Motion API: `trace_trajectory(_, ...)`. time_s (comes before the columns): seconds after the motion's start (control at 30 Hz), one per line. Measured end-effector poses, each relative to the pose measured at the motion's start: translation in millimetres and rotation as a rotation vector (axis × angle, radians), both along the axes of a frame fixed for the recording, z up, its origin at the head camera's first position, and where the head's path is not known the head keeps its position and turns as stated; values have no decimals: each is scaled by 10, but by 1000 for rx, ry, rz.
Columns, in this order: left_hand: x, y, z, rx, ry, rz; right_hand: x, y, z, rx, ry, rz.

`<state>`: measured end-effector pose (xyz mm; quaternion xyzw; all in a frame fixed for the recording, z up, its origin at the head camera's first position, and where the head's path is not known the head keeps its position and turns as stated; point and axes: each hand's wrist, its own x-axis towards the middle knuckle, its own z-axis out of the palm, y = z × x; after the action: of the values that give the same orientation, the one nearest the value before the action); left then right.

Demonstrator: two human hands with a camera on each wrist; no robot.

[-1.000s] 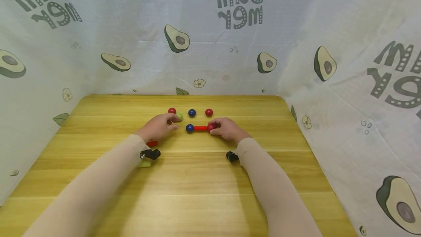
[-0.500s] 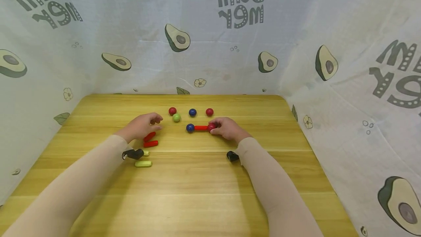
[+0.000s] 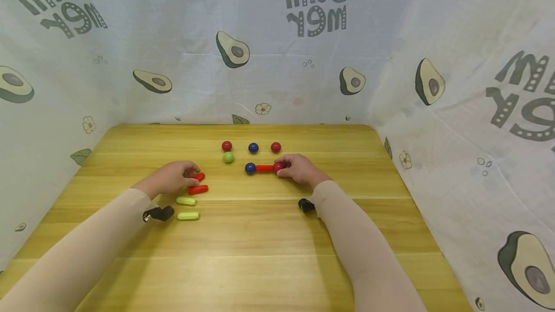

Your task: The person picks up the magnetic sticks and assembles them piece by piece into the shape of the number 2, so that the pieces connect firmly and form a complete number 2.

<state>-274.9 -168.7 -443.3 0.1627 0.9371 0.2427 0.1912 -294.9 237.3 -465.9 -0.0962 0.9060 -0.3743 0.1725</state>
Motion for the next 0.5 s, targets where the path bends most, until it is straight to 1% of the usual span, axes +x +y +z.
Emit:
trace_trajectory(0.2, 32, -39, -40, 5, 42, -13, -14, 18, -11, -6, 5, -4)
trace_trajectory(0.5, 45, -50, -66, 6, 38, 9, -14, 9, -5, -16, 8, 2)
